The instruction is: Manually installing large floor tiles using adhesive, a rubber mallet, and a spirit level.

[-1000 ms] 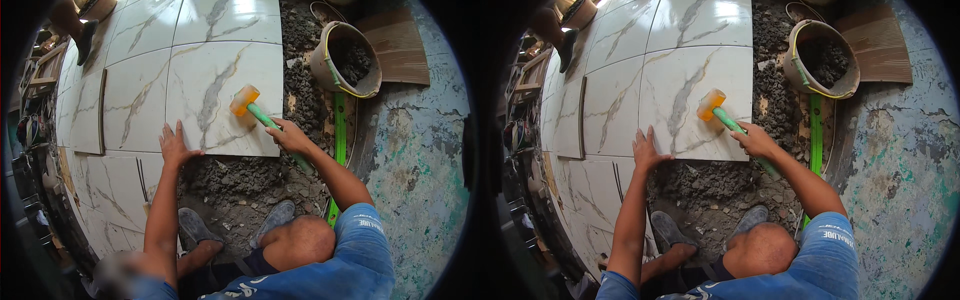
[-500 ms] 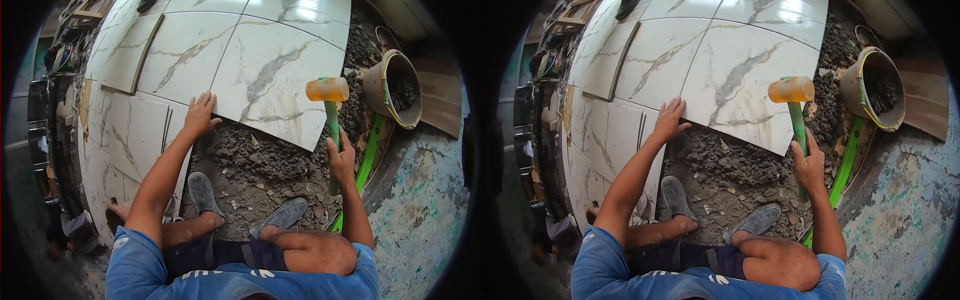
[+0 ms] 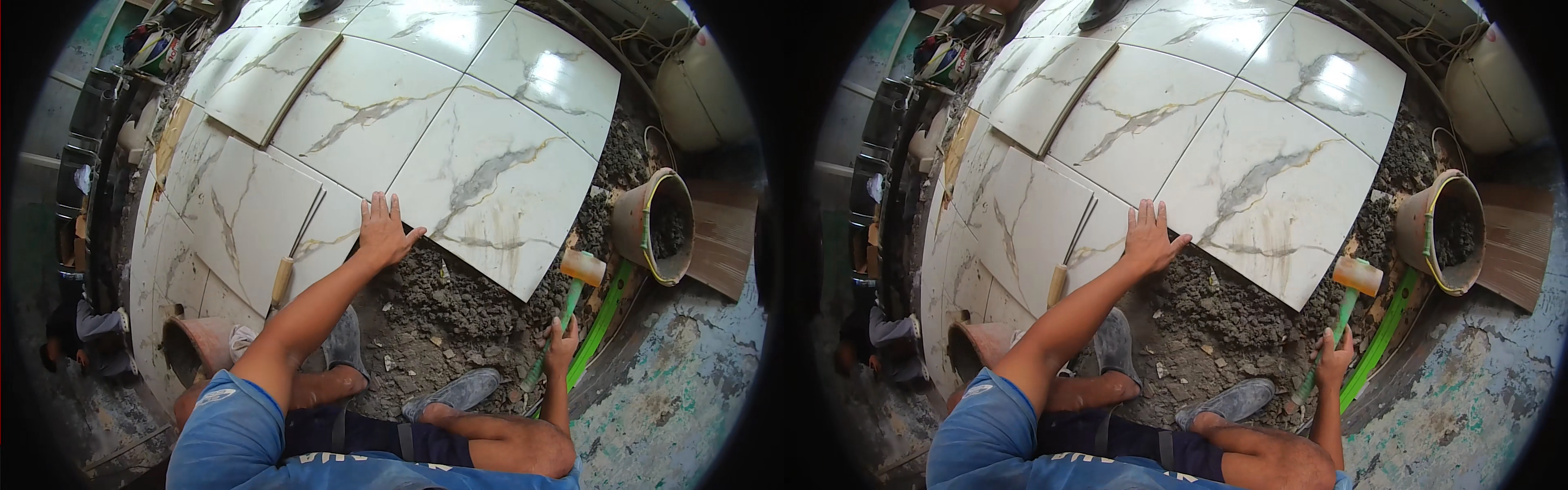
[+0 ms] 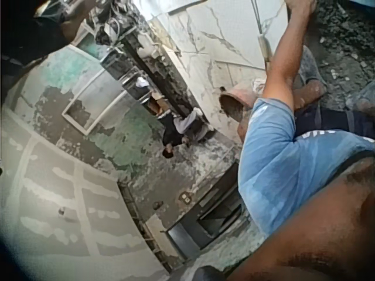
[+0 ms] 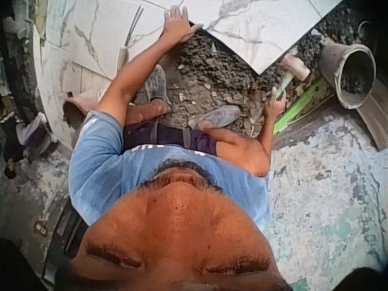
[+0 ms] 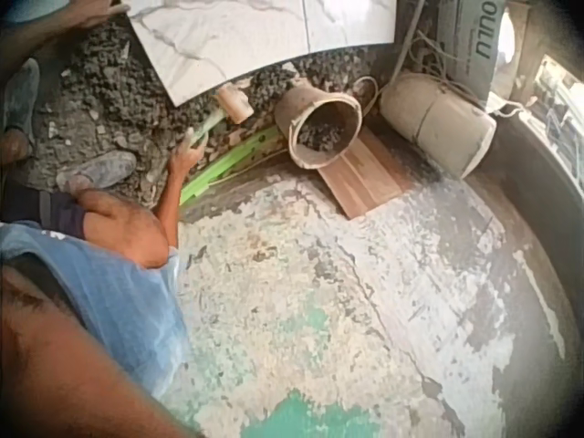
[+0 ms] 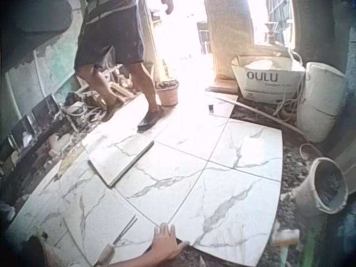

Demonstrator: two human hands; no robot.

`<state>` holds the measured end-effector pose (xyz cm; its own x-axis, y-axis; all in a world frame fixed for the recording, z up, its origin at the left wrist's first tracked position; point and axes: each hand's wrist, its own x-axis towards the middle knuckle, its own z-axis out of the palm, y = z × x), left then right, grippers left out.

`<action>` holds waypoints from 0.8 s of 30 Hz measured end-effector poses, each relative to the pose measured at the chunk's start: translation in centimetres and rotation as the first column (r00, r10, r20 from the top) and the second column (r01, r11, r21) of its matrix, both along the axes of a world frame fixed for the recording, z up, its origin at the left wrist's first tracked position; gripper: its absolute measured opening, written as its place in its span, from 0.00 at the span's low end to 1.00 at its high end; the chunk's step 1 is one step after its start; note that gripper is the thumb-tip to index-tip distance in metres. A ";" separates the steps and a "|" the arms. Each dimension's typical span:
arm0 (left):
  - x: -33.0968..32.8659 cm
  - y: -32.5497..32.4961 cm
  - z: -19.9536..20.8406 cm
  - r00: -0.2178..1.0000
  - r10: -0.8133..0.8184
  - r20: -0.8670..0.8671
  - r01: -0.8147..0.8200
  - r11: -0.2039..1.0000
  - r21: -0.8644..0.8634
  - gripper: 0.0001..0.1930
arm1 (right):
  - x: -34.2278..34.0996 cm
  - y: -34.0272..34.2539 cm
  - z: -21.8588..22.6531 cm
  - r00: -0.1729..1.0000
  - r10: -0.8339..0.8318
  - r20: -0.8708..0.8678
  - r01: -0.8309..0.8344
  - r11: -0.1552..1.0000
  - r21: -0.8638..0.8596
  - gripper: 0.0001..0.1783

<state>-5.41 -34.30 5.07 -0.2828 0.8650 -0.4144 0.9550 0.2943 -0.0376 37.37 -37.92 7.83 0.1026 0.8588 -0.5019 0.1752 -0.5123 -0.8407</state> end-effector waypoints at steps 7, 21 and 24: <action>-0.3 10.6 -4.0 0.987 0.002 0.158 -0.049 0.955 0.294 0.50 | 6.7 -6.2 -5.2 0.980 -0.199 0.029 0.201 0.977 -0.067 0.21; -1.8 26.2 -4.3 0.974 -0.204 0.102 0.173 0.951 0.255 0.53 | 7.0 -11.1 -6.7 0.946 -0.323 -0.025 0.303 0.910 -0.282 0.23; -1.2 31.0 -4.4 0.967 -0.238 0.090 0.209 0.944 0.255 0.53 | 7.0 -11.0 -5.5 0.939 -0.343 0.008 0.329 0.895 -0.303 0.24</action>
<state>-6.57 -3.32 0.71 -0.0328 0.9784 -0.2041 0.9904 0.0592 0.1245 44.32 -48.96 2.31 0.3307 0.5890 -0.7374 -0.0847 -0.7596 -0.6448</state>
